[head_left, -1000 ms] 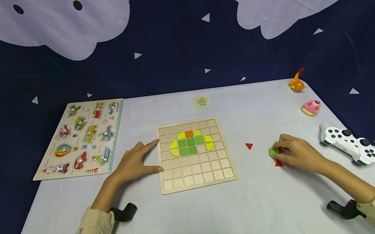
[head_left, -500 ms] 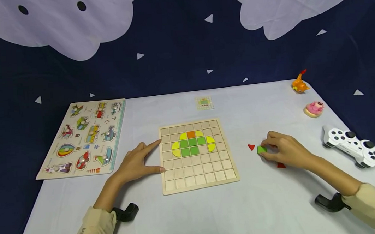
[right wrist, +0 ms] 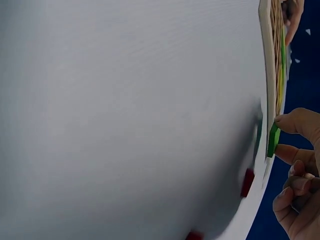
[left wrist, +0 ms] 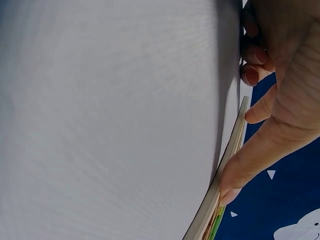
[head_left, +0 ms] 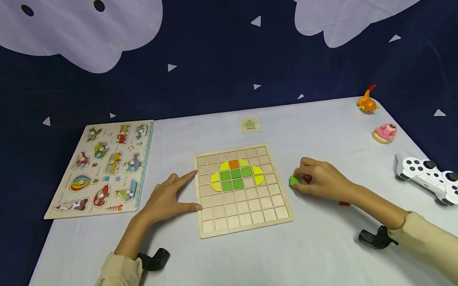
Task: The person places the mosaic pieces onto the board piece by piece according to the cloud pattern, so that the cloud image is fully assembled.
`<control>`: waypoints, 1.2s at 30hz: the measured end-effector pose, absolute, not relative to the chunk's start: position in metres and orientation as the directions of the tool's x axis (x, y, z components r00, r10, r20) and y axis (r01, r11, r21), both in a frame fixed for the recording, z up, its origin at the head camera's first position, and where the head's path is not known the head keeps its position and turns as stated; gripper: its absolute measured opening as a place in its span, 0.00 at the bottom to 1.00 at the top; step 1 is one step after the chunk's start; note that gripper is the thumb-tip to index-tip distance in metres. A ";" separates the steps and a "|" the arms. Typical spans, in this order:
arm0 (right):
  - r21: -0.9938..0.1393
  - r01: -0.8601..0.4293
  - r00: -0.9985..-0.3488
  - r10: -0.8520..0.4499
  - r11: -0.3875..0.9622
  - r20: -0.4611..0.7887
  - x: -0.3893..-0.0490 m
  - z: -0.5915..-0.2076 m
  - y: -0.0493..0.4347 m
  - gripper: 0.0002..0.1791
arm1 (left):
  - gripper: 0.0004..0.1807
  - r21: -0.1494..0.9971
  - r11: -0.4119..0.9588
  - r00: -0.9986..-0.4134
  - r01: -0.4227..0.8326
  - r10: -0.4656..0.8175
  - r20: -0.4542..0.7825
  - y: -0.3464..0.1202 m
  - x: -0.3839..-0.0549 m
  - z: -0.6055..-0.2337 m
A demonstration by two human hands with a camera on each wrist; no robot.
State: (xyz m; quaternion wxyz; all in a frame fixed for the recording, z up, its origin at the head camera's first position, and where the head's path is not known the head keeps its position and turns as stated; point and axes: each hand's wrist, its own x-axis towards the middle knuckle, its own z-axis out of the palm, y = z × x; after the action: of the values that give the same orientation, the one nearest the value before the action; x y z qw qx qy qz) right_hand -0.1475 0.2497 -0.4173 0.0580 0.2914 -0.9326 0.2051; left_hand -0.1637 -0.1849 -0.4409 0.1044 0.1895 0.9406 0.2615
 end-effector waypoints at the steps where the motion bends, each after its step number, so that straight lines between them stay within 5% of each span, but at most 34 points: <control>1: -0.355 -0.565 -0.825 -0.521 0.744 0.220 -0.148 -0.417 0.247 0.10 | 0.55 0.532 0.791 -0.907 0.302 0.410 -0.096 -0.185 -0.164 -0.441; 20: -0.344 -0.708 -0.702 -0.666 0.617 0.252 -0.166 -0.416 0.189 0.11 | 0.55 0.530 0.791 -0.906 0.307 0.413 -0.092 -0.185 -0.165 -0.440; 36: -0.304 -0.718 -0.689 -0.702 0.626 0.181 -0.176 -0.411 0.158 0.13 | 0.55 0.525 0.795 -0.908 0.304 0.408 -0.093 -0.185 -0.165 -0.441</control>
State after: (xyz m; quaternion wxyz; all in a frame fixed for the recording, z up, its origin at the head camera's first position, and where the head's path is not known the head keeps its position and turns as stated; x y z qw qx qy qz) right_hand -0.1764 0.1576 -0.4105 0.0225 0.3940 -0.9013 0.1787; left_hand -0.1653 -0.1849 -0.4415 0.1014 0.1889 0.9419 0.2585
